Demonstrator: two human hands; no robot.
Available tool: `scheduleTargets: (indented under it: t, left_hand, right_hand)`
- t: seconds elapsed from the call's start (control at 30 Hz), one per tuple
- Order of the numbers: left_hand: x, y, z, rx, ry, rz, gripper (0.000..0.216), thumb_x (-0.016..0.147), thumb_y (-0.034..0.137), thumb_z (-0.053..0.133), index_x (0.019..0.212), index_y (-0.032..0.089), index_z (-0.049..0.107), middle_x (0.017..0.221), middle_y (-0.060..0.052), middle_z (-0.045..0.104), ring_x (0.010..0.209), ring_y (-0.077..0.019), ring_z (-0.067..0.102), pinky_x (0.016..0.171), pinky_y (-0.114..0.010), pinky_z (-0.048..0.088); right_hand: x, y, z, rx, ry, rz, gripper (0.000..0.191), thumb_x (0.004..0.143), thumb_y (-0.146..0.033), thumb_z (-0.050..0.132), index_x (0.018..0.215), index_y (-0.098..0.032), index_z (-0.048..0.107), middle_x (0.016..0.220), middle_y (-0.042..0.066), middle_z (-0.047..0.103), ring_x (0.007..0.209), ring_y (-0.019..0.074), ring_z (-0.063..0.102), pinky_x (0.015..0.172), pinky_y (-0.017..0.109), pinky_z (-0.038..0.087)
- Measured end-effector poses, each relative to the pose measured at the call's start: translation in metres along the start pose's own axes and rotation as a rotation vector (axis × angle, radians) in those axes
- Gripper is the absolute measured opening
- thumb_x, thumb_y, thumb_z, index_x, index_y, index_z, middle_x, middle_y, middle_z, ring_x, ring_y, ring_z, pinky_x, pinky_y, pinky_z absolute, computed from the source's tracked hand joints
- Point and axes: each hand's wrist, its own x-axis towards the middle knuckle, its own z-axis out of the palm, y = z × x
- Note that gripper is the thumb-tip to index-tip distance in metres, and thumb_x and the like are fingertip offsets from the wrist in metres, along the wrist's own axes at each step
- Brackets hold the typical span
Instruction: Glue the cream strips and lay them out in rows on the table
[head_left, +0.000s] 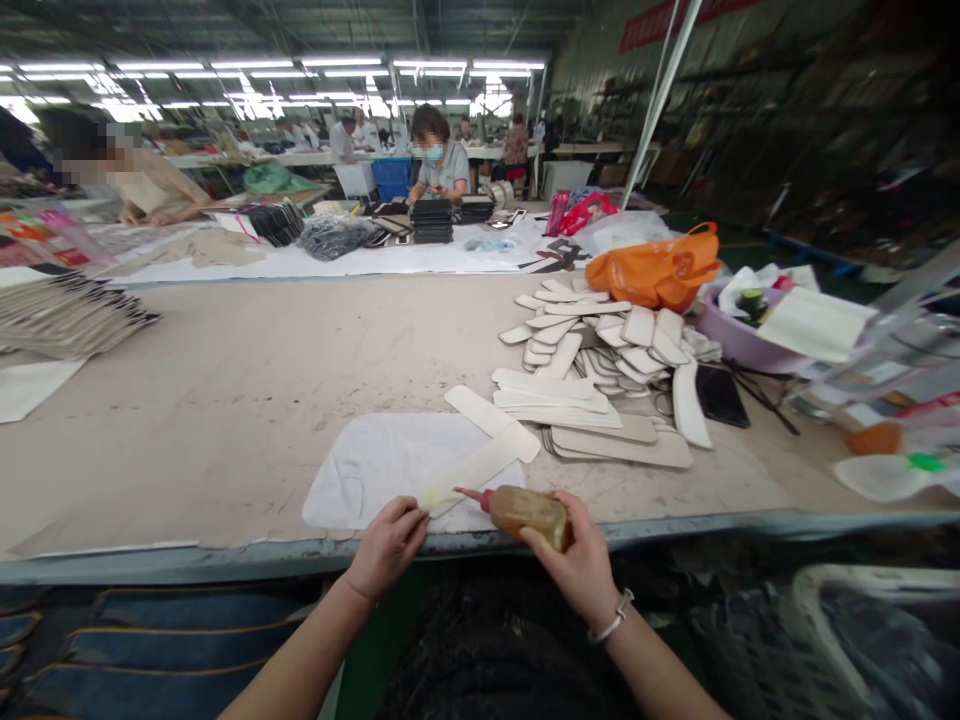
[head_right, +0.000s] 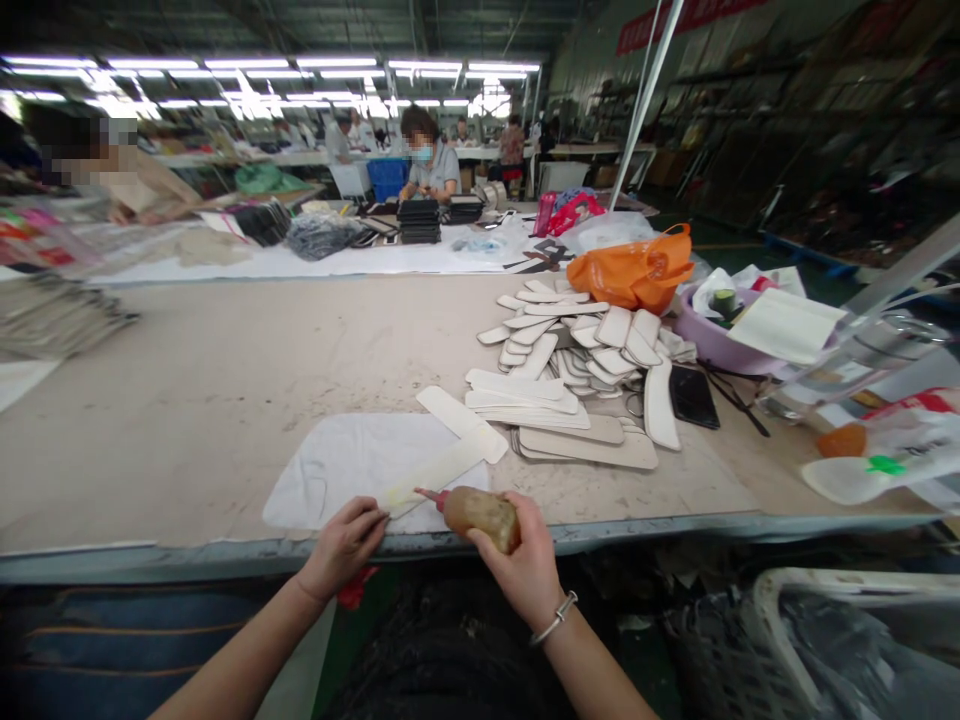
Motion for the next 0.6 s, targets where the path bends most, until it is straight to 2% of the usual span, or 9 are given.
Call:
scheduleTargets:
  t: [0.07,0.13,0.2,0.27,0.33,0.43,0.53,0.6]
  left_hand:
    - [0.003,0.003,-0.001,-0.007,0.001,-0.024,0.014,0.087,0.019,0.048,0.088,0.018,0.062,0.089,-0.006,0.057,0.084,-0.0143,0.058,0.080,-0.027,0.052]
    - [0.007,0.006,-0.002,-0.009,-0.002,-0.055,0.015,0.086,0.018,0.047,0.083,0.019,0.061,0.086,-0.006,0.057,0.081,-0.0144,0.059,0.078,-0.027,0.052]
    - [0.012,0.006,-0.003,-0.015,0.000,-0.096,0.015,0.084,0.016,0.047,0.077,0.019,0.060,0.083,-0.005,0.057,0.078,-0.0141,0.059,0.073,-0.026,0.052]
    - [0.020,0.002,-0.006,-0.021,0.018,-0.152,0.015,0.081,0.014,0.046,0.070,0.019,0.057,0.079,-0.004,0.057,0.073,-0.0133,0.059,0.068,-0.024,0.051]
    - [0.030,-0.005,-0.017,-0.021,0.036,-0.206,0.015,0.077,0.013,0.045,0.066,0.019,0.053,0.076,-0.003,0.057,0.069,-0.0125,0.058,0.063,-0.023,0.050]
    - [0.056,-0.022,-0.054,-0.048,0.015,-0.311,0.011,0.073,0.018,0.047,0.063,0.019,0.051,0.073,-0.002,0.057,0.064,-0.0128,0.059,0.059,-0.024,0.049]
    - [0.096,-0.045,-0.110,-0.127,-0.042,-0.534,0.009,0.070,0.027,0.052,0.068,0.019,0.054,0.066,-0.001,0.062,0.059,-0.0152,0.062,0.055,-0.025,0.049]
    - [0.132,-0.063,-0.150,-0.070,-0.041,-0.698,0.013,0.067,0.030,0.055,0.071,0.018,0.058,0.061,-0.001,0.065,0.058,-0.0168,0.064,0.057,-0.026,0.050]
  right_hand:
    - [0.006,0.010,-0.008,0.273,0.051,0.207,0.051,0.074,-0.041,0.071,0.115,-0.023,0.047,0.094,0.003,0.060,0.067,0.0165,0.058,0.058,0.029,0.053]
    - [0.013,0.020,-0.014,0.551,0.102,0.388,0.055,0.073,-0.044,0.072,0.118,-0.027,0.046,0.086,-0.001,0.059,0.051,0.0095,0.050,0.040,0.020,0.043]
    - [0.021,0.030,-0.018,0.757,0.217,0.483,0.056,0.066,-0.044,0.077,0.113,-0.028,0.050,0.085,-0.003,0.059,0.051,0.0074,0.049,0.038,0.015,0.040]
    - [0.027,0.041,-0.019,0.897,0.298,0.521,0.047,0.063,-0.043,0.080,0.100,-0.026,0.056,0.080,-0.004,0.058,0.051,0.0061,0.048,0.036,0.012,0.037]
    - [0.030,0.051,-0.019,1.000,0.293,0.534,0.038,0.065,-0.045,0.077,0.088,-0.022,0.058,0.068,-0.004,0.053,0.046,0.0047,0.042,0.033,0.011,0.031]
    - [0.030,0.058,-0.022,1.102,0.243,0.559,0.035,0.069,-0.046,0.074,0.086,-0.019,0.060,0.058,-0.004,0.047,0.042,0.0040,0.036,0.032,0.010,0.029]
    - [0.030,0.056,-0.026,1.168,0.245,0.593,0.038,0.068,-0.046,0.073,0.090,-0.018,0.062,0.056,-0.004,0.045,0.042,0.0039,0.033,0.032,0.010,0.026]
    - [0.031,0.054,-0.027,1.195,0.255,0.593,0.038,0.069,-0.047,0.073,0.089,-0.017,0.062,0.055,-0.003,0.044,0.042,0.0040,0.032,0.032,0.010,0.026]
